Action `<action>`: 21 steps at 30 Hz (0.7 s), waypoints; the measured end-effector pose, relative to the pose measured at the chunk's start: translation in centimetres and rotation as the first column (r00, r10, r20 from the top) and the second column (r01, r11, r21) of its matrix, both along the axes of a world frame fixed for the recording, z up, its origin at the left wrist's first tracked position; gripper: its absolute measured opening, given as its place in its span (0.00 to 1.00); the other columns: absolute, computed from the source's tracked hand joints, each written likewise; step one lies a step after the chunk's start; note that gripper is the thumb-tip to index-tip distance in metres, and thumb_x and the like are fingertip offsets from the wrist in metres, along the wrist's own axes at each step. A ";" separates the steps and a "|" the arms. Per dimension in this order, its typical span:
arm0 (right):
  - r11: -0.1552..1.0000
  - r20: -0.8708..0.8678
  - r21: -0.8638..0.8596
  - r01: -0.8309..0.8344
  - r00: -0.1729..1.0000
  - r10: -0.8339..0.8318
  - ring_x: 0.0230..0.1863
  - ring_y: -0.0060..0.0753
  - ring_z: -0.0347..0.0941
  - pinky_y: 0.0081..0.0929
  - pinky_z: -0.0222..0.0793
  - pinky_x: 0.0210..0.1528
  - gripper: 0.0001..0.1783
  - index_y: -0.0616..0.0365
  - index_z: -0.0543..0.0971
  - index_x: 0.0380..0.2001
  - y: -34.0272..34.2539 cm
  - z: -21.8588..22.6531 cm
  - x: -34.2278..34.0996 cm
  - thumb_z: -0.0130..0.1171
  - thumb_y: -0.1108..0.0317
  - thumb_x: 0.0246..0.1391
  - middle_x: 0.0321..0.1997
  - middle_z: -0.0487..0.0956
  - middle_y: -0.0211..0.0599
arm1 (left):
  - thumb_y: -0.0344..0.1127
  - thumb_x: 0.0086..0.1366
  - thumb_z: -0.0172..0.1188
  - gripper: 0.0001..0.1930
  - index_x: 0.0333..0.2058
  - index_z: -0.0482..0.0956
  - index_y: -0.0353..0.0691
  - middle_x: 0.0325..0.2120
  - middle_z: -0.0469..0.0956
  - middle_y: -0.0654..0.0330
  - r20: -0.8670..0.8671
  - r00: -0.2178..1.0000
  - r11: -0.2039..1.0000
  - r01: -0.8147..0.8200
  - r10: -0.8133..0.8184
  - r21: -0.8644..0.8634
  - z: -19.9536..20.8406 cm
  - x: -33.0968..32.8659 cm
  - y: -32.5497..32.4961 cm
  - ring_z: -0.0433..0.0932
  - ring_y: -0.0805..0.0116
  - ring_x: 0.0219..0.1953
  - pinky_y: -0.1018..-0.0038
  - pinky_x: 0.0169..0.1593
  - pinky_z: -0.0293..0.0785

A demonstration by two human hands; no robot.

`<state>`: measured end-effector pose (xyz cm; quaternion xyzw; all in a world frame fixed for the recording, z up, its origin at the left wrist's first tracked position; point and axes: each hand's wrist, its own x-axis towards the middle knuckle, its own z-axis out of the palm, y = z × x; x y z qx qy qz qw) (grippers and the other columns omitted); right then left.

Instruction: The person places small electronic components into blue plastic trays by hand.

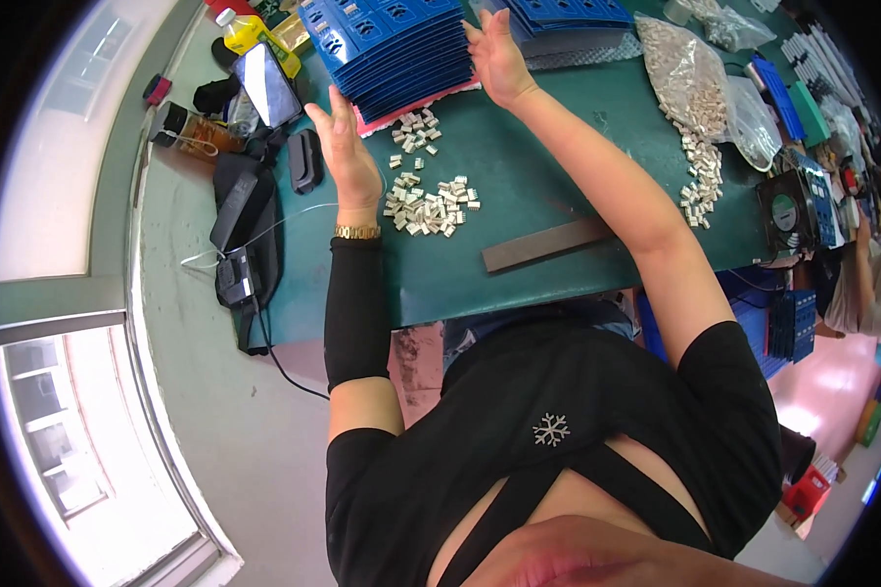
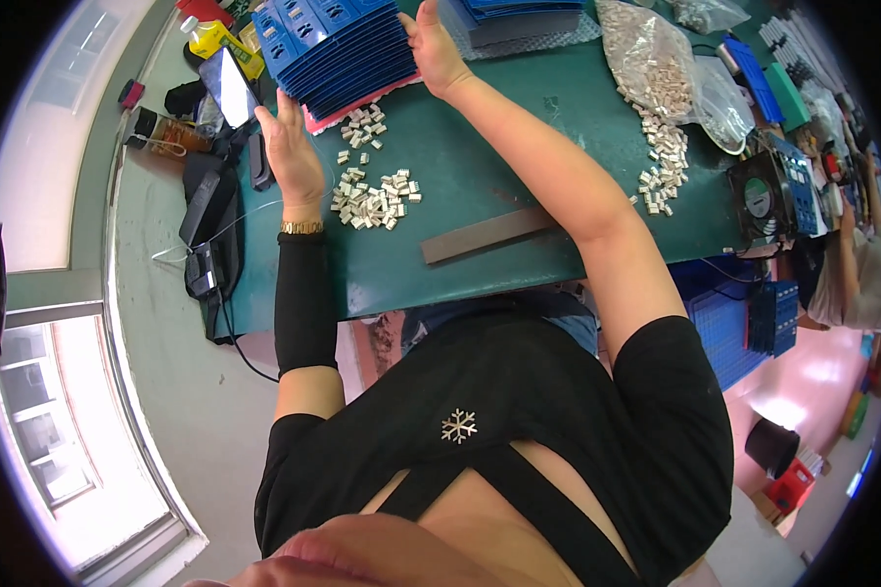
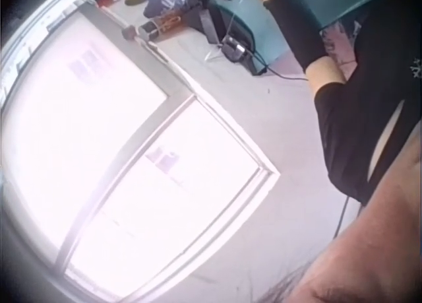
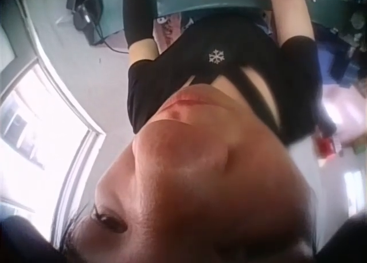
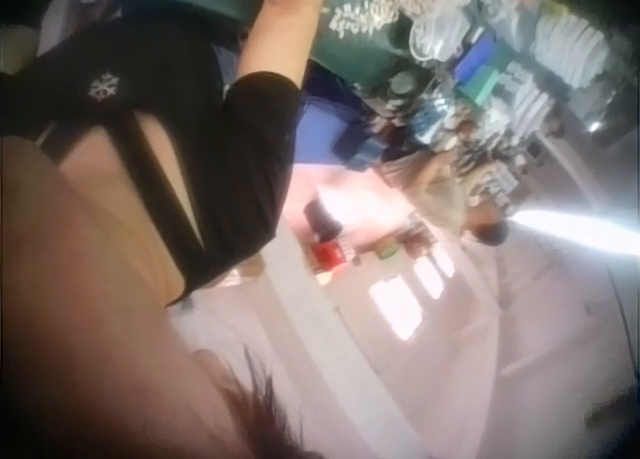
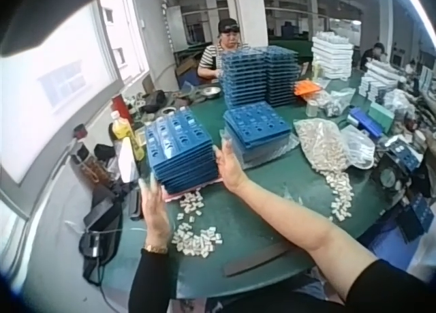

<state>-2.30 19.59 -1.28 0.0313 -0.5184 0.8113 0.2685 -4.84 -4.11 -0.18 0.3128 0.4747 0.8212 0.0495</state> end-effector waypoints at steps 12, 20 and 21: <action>0.989 -0.151 0.121 -0.080 0.984 0.098 0.67 0.34 0.60 0.32 0.55 0.67 0.53 0.49 0.27 0.72 -2.1 1.9 1.8 0.35 0.29 0.60 0.69 0.63 0.41 | 0.53 0.68 0.47 0.52 0.65 0.16 0.29 0.68 0.48 0.35 0.025 0.999 0.998 -0.041 0.040 0.046 0.3 0.5 -0.1 0.40 0.51 0.73 0.62 0.72 0.28; 0.707 -0.202 0.505 0.495 0.864 -0.461 0.67 0.41 0.58 0.32 0.50 0.67 0.47 0.60 0.48 0.70 -1.3 0.0 0.1 0.37 0.34 0.63 0.68 0.62 0.49 | 0.52 0.68 0.48 0.52 0.66 0.15 0.34 0.67 0.50 0.33 0.060 0.998 0.991 -0.002 -0.006 0.137 0.6 0.3 0.3 0.45 0.48 0.72 0.61 0.72 0.32; 0.725 -0.094 0.583 0.367 0.917 -0.389 0.74 0.47 0.46 0.34 0.38 0.73 0.56 0.68 0.40 0.71 -1.9 0.0 0.4 0.29 0.26 0.60 0.74 0.51 0.54 | 0.52 0.68 0.48 0.52 0.66 0.15 0.34 0.67 0.50 0.33 0.055 0.998 0.990 -0.012 0.004 0.137 0.6 0.3 -0.1 0.45 0.48 0.72 0.61 0.72 0.32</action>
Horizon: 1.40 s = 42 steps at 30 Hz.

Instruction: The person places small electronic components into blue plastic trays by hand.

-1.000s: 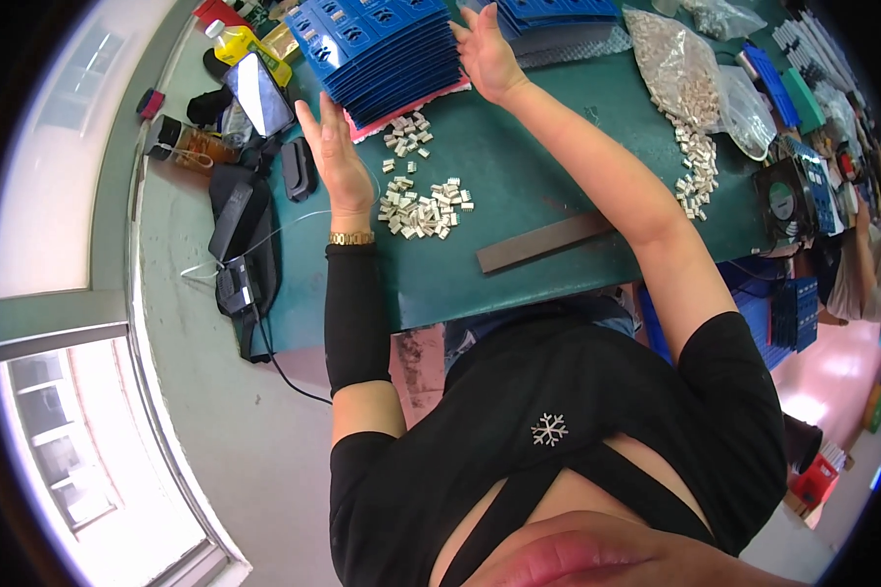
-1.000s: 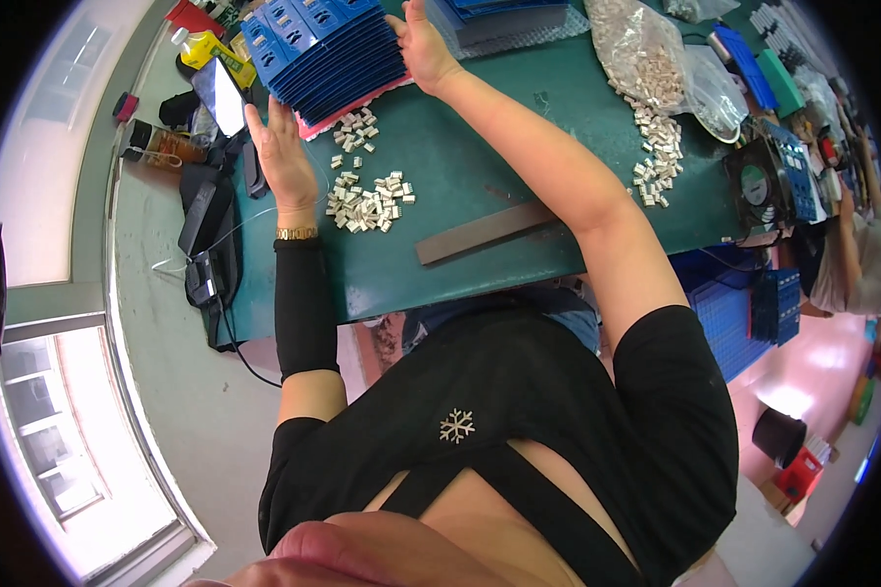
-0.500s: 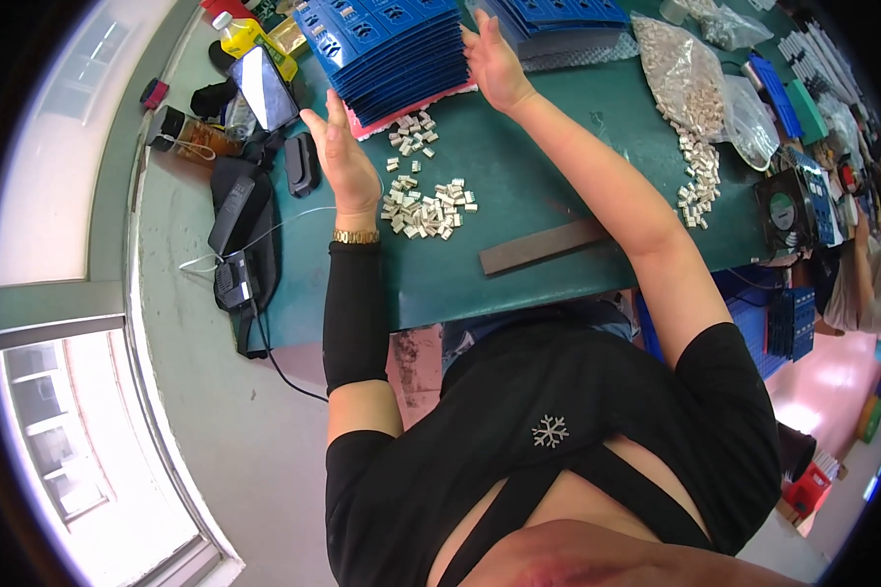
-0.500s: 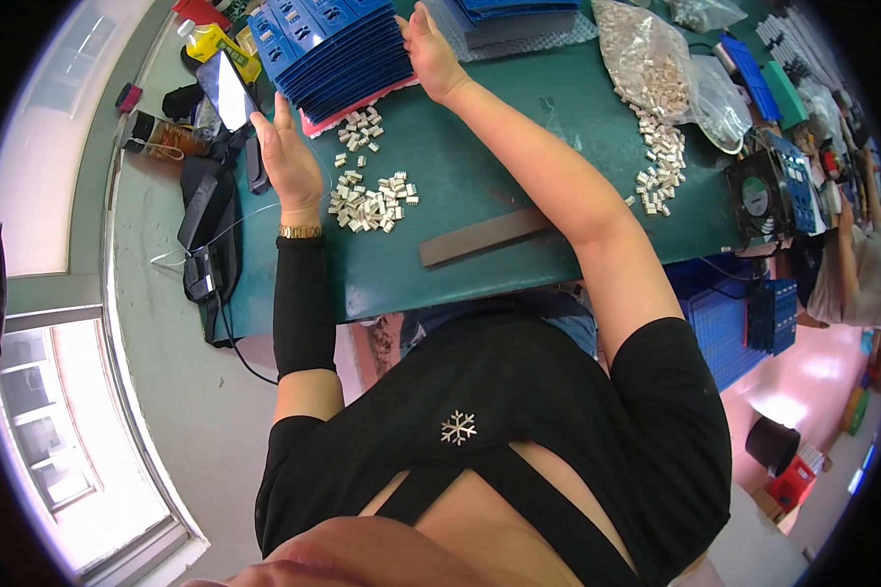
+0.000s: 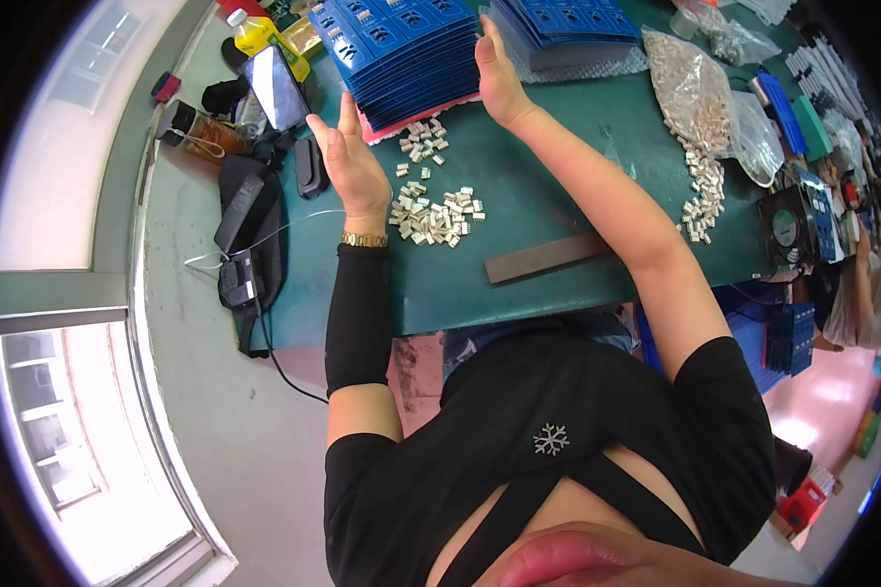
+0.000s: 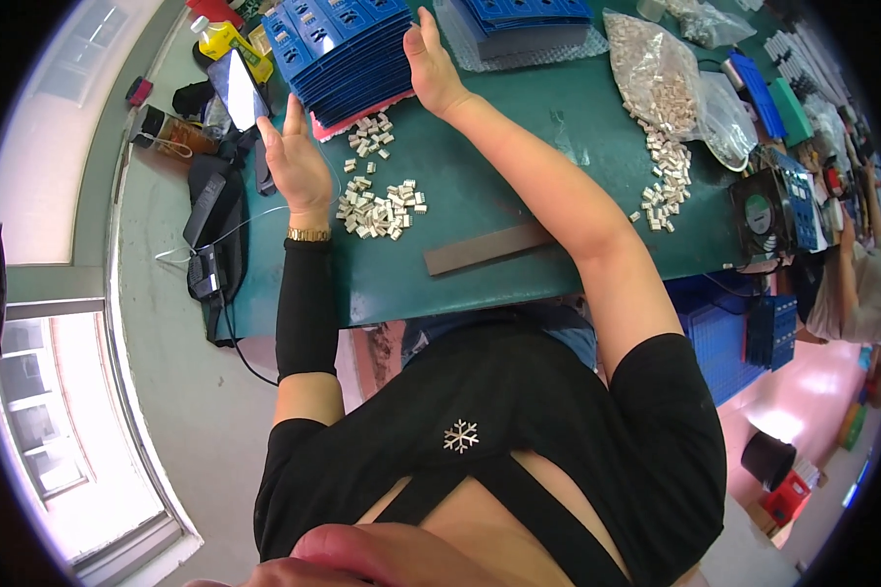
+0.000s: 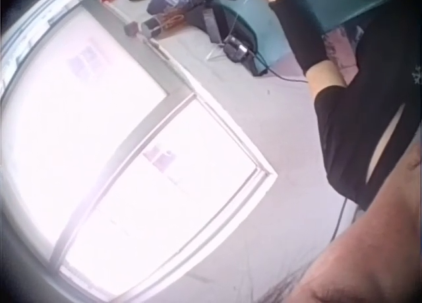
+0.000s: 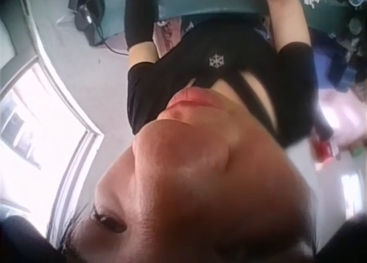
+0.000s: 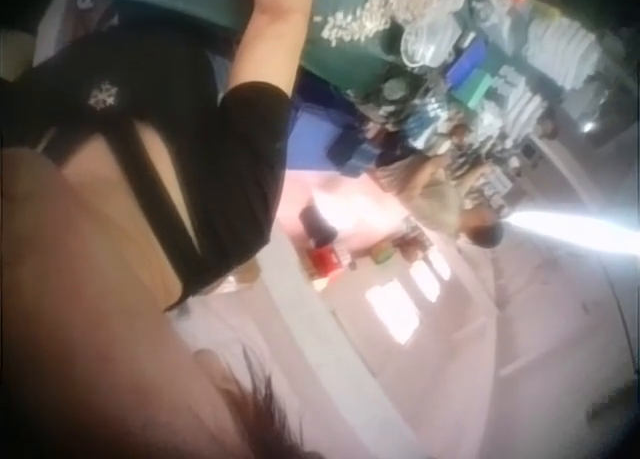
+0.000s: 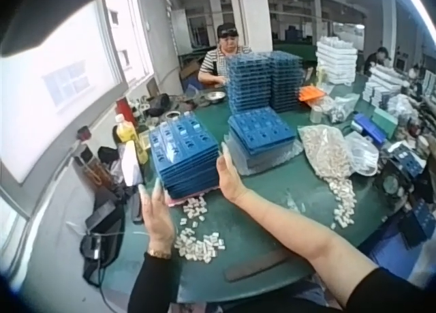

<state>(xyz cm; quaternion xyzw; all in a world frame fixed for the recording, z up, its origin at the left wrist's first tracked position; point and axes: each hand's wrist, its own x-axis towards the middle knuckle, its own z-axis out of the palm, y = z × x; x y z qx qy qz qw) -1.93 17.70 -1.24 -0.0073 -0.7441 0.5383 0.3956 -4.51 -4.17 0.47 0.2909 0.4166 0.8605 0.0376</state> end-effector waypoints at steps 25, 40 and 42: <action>0.300 0.039 0.946 0.126 0.872 -0.488 0.63 0.38 0.69 0.58 0.54 0.65 0.24 0.33 0.75 0.57 18.2 3.3 11.1 0.57 0.68 0.58 0.60 0.76 0.26 | 0.30 0.55 0.66 0.09 0.35 0.79 0.39 0.39 0.74 0.55 -0.638 0.725 0.241 -0.591 -0.261 -0.770 -0.4 4.1 1.0 0.73 0.52 0.44 0.62 0.47 0.72; 0.385 0.075 0.923 0.006 0.978 -0.195 0.52 0.37 0.78 0.31 0.73 0.48 0.15 0.52 0.83 0.42 1.1 5.0 31.6 0.57 0.70 0.49 0.49 0.81 0.34 | 0.36 0.56 0.67 0.08 0.29 0.80 0.39 0.37 0.75 0.52 -0.679 0.666 0.271 -0.623 -0.308 -0.734 -1.1 2.9 0.6 0.74 0.50 0.43 0.61 0.46 0.73; 0.351 0.084 0.937 -0.004 0.974 -0.213 0.53 0.36 0.77 0.31 0.73 0.49 0.16 0.49 0.83 0.43 -0.8 4.5 32.2 0.57 0.70 0.50 0.49 0.81 0.33 | 0.38 0.56 0.67 0.09 0.29 0.80 0.39 0.38 0.76 0.52 -0.642 0.704 0.265 -0.585 -0.303 -0.767 -0.4 3.2 0.5 0.74 0.51 0.43 0.61 0.46 0.72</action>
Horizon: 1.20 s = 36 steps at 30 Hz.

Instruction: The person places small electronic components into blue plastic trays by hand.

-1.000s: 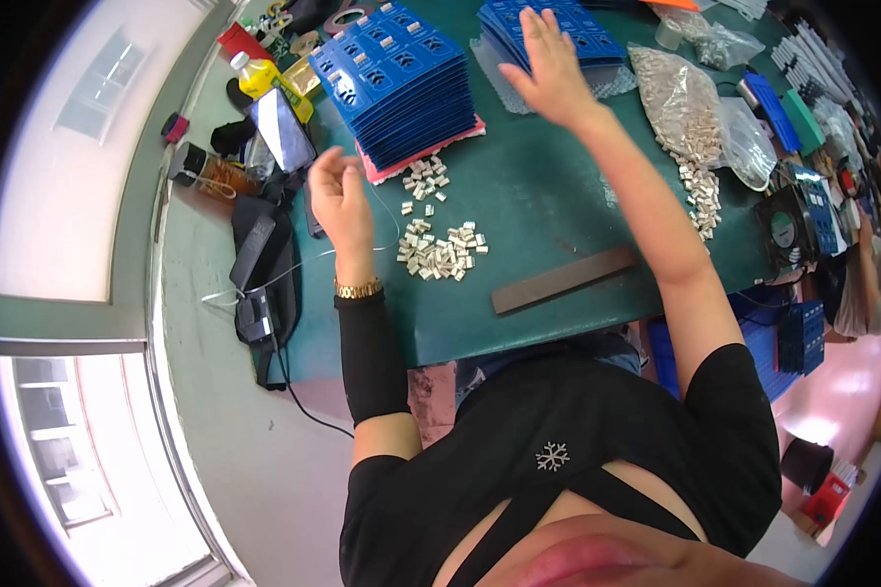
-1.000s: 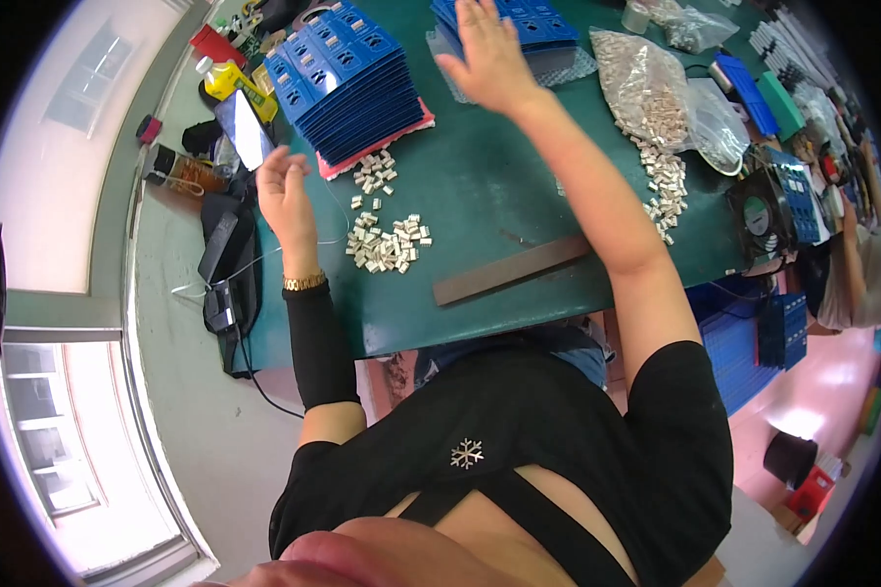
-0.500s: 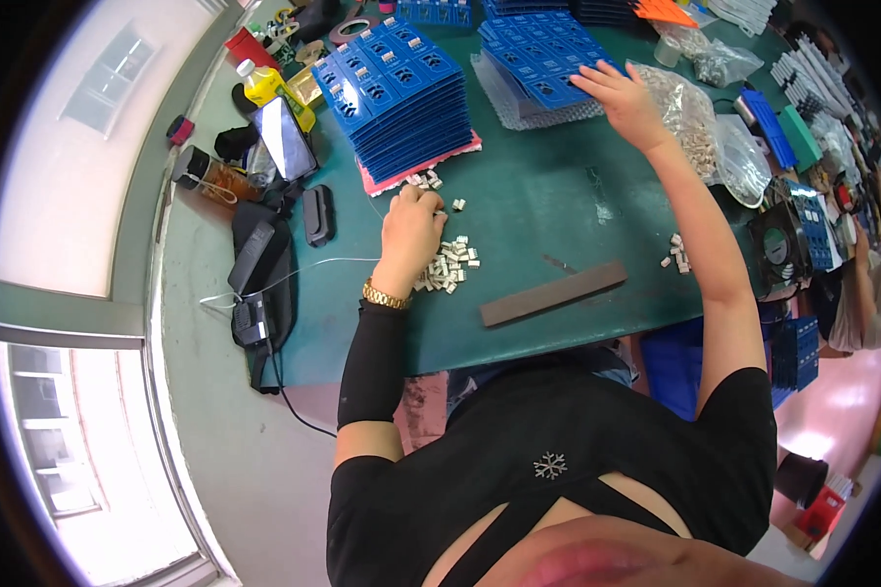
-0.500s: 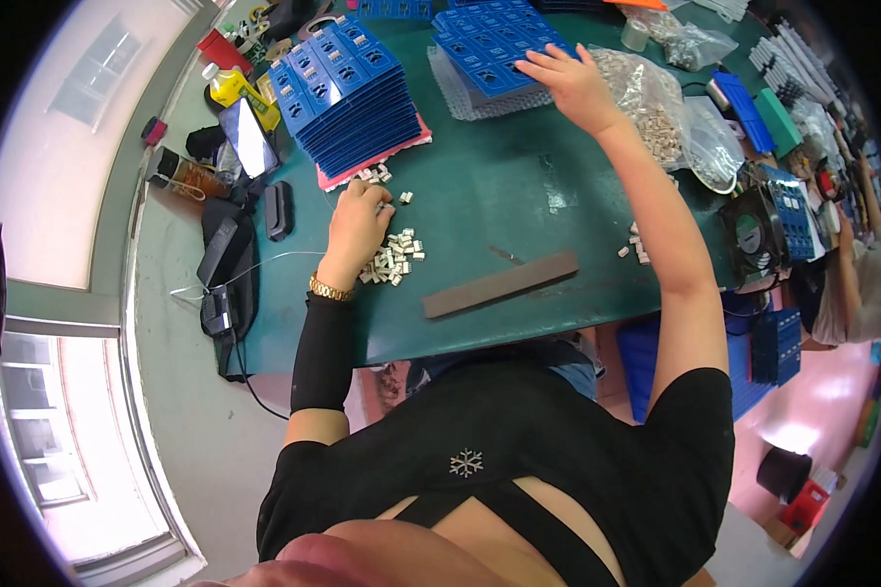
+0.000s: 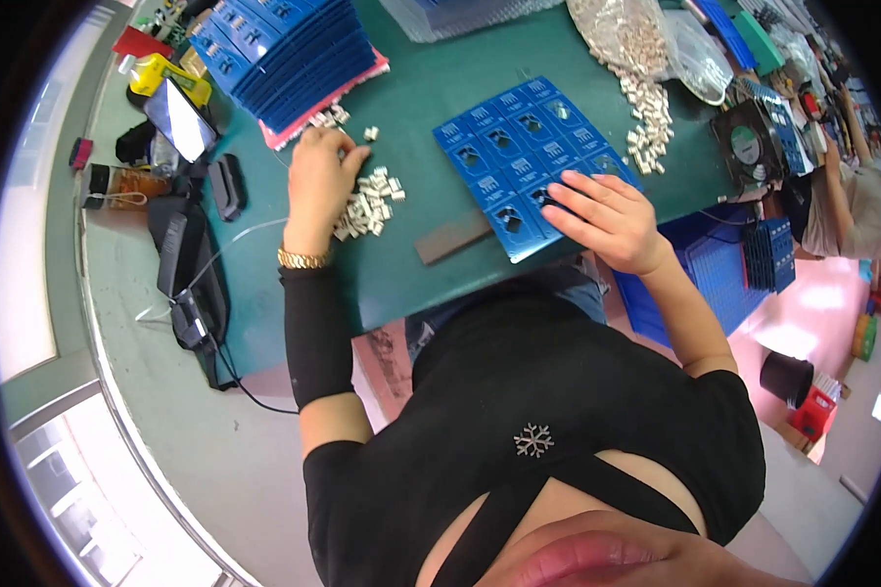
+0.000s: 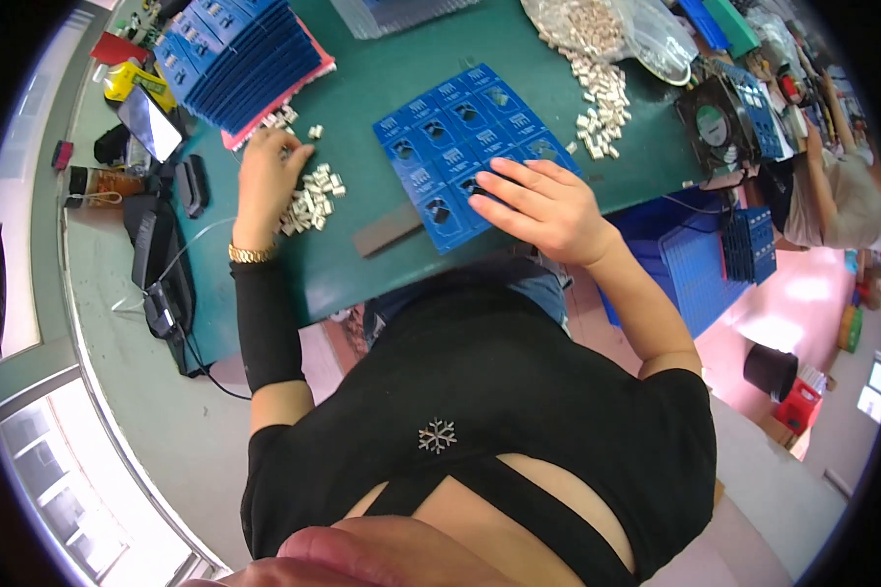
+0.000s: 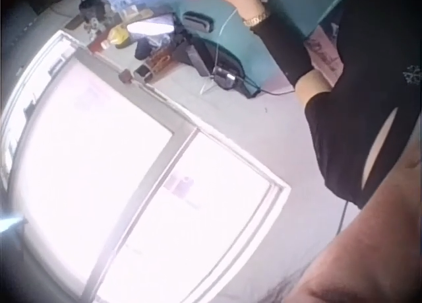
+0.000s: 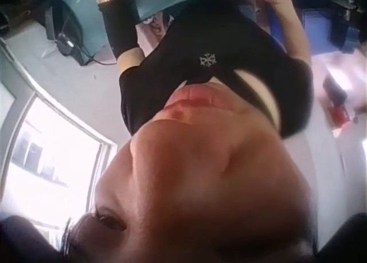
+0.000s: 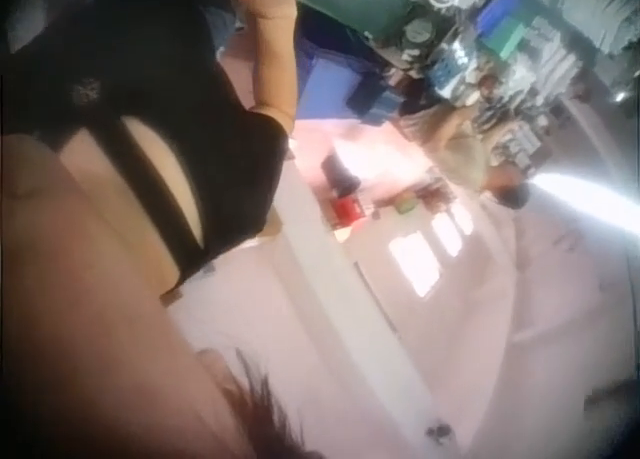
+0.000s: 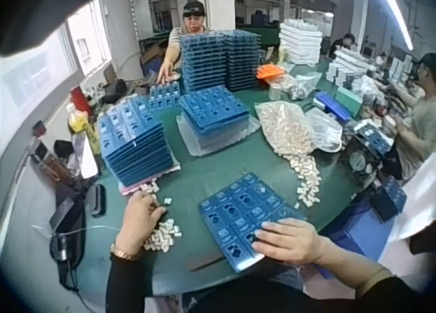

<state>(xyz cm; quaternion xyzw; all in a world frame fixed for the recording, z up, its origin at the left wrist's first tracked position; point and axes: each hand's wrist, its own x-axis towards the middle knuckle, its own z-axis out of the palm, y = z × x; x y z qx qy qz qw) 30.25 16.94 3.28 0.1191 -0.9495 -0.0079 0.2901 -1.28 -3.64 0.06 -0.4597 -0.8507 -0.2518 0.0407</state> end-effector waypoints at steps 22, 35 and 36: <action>0.676 0.172 -0.408 0.614 0.779 -0.603 0.39 0.42 0.76 0.37 0.73 0.40 0.06 0.51 0.82 0.33 11.0 -5.3 2.0 0.62 0.66 0.51 0.35 0.78 0.34 | 0.30 0.62 0.61 0.06 0.33 0.74 0.36 0.27 0.76 0.50 0.021 0.998 0.987 -0.060 0.057 0.148 -0.6 1.3 2.3 0.76 0.50 0.30 0.63 0.36 0.72; 0.885 0.073 -0.382 0.265 0.964 -0.257 0.36 0.41 0.74 0.36 0.71 0.39 0.12 0.55 0.82 0.35 14.6 -5.4 -0.9 0.64 0.77 0.44 0.32 0.77 0.36 | 0.28 0.57 0.66 0.10 0.40 0.83 0.36 0.28 0.83 0.56 0.127 0.992 0.969 -0.024 -0.008 0.246 -1.7 0.7 1.4 0.82 0.71 0.30 0.76 0.37 0.76; 0.939 0.094 -0.271 0.213 0.977 -0.194 0.36 0.41 0.75 0.36 0.71 0.39 0.11 0.55 0.82 0.34 14.9 -5.4 -2.0 0.64 0.75 0.44 0.31 0.78 0.35 | 0.27 0.58 0.66 0.09 0.38 0.83 0.36 0.27 0.83 0.57 0.266 0.963 0.970 -0.106 0.045 0.220 -1.4 1.0 1.3 0.81 0.73 0.29 0.76 0.36 0.76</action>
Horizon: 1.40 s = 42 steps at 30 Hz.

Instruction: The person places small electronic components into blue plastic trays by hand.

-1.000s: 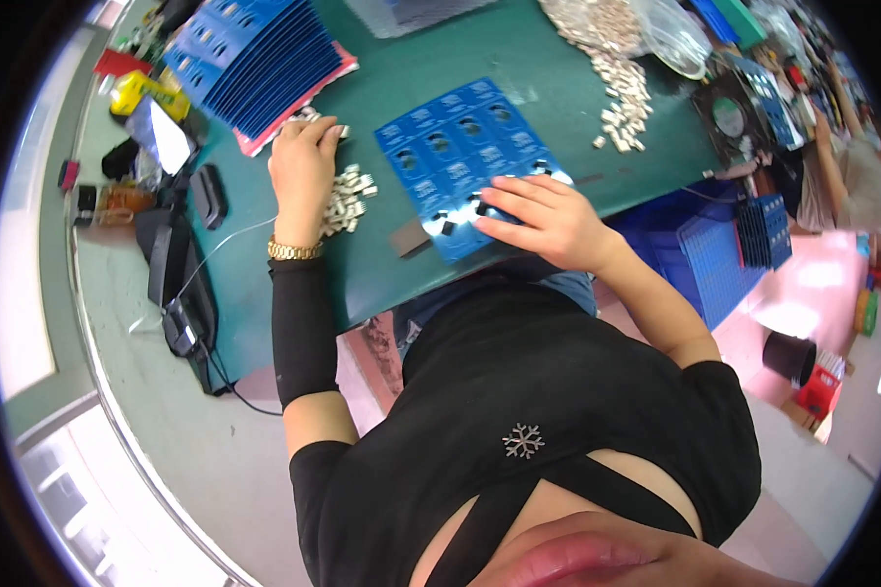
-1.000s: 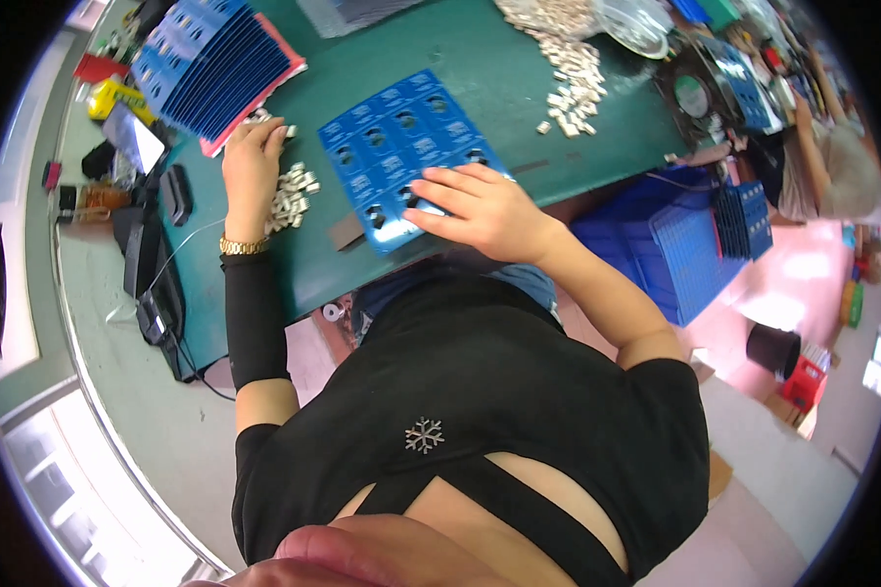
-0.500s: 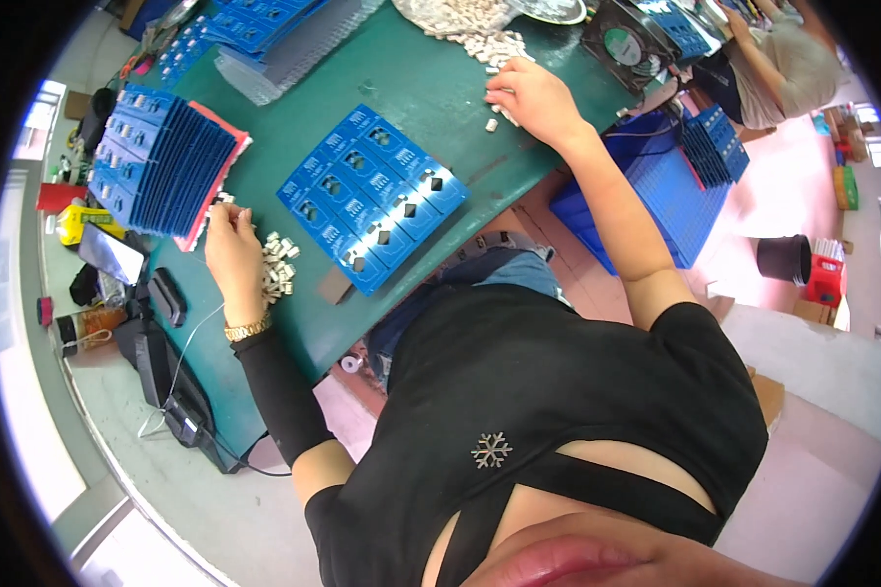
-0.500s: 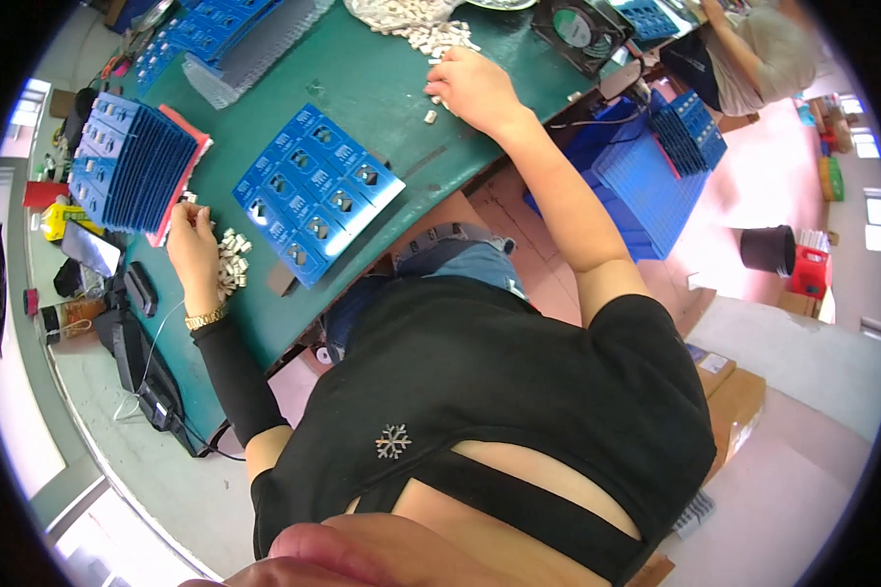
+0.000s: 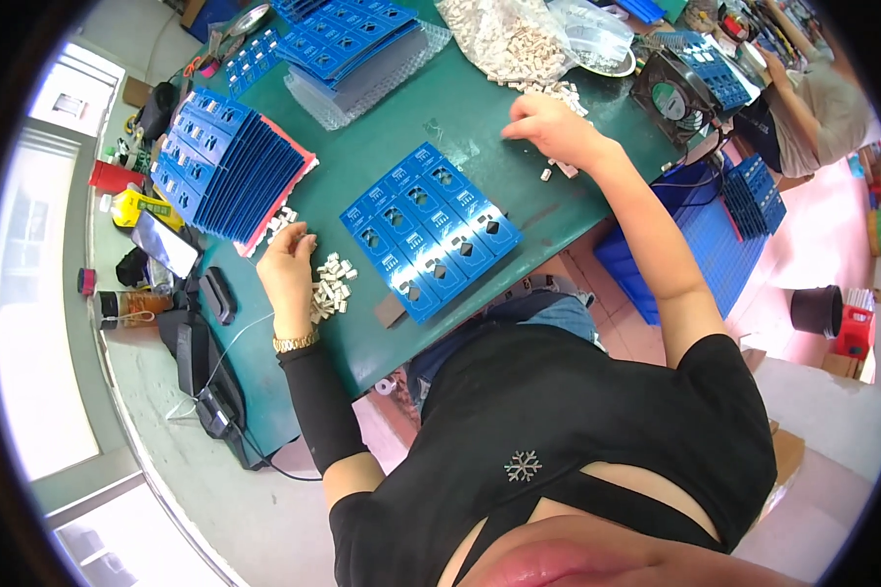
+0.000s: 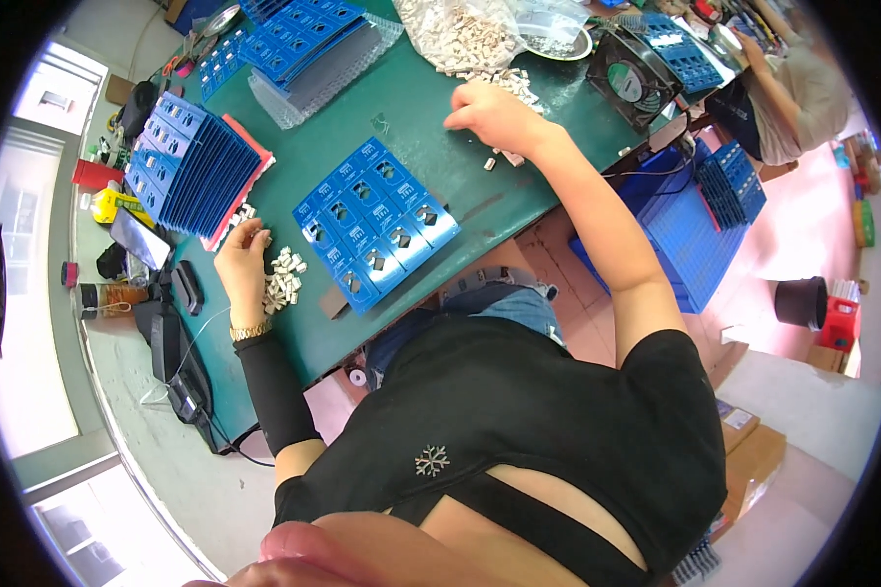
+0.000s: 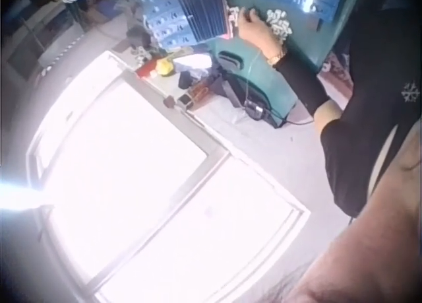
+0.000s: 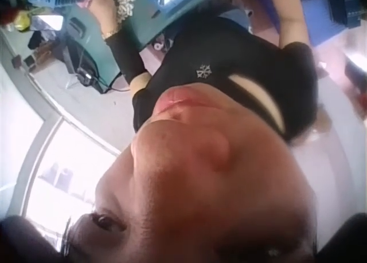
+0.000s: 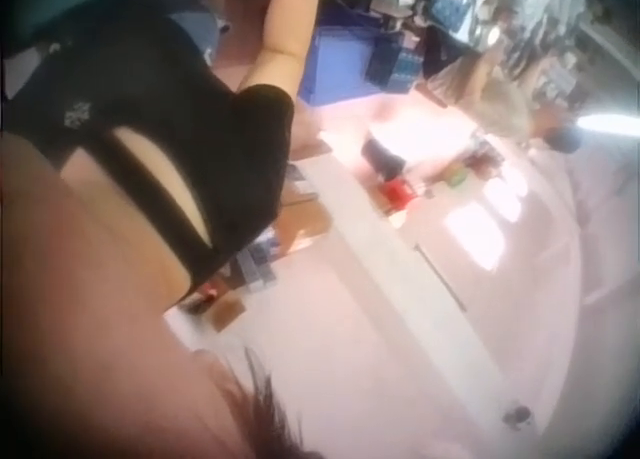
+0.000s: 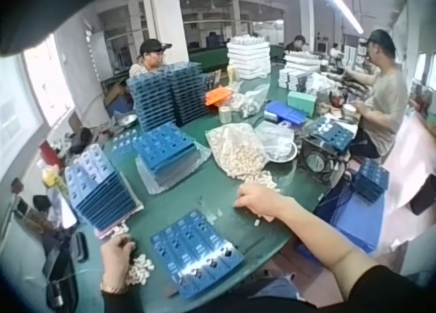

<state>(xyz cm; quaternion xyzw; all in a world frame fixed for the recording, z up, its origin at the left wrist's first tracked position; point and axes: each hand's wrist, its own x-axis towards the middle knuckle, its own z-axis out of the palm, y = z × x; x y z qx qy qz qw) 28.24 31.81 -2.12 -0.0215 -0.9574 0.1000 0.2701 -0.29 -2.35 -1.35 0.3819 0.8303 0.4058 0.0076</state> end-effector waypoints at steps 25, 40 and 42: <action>0.974 0.060 -0.223 0.033 0.998 -0.020 0.43 0.36 0.73 0.32 0.70 0.47 0.09 0.55 0.84 0.38 -1.5 -1.1 -3.0 0.63 0.67 0.54 0.35 0.79 0.32 | 0.25 0.58 0.67 0.10 0.39 0.86 0.39 0.34 0.80 0.61 -0.285 0.958 0.967 0.109 -0.040 0.230 0.2 -0.4 0.3 0.78 0.74 0.35 0.79 0.38 0.75; 0.905 0.051 -0.411 -0.108 0.989 0.141 0.38 0.38 0.78 0.29 0.74 0.41 0.05 0.58 0.83 0.34 -5.2 0.8 -11.6 0.61 0.71 0.54 0.34 0.80 0.37 | 0.23 0.69 0.53 0.13 0.51 0.75 0.30 0.39 0.82 0.54 0.086 0.988 0.867 0.067 -0.126 0.494 -0.5 0.4 0.5 0.83 0.66 0.39 0.75 0.46 0.77; 0.949 0.148 -0.308 -0.064 0.982 0.114 0.39 0.39 0.78 0.30 0.73 0.42 0.06 0.58 0.83 0.34 -5.2 0.1 -11.6 0.60 0.71 0.54 0.34 0.79 0.37 | 0.24 0.69 0.53 0.12 0.50 0.75 0.29 0.38 0.82 0.54 0.115 0.982 0.856 0.068 -0.147 0.512 -0.4 0.7 0.5 0.83 0.66 0.38 0.76 0.46 0.77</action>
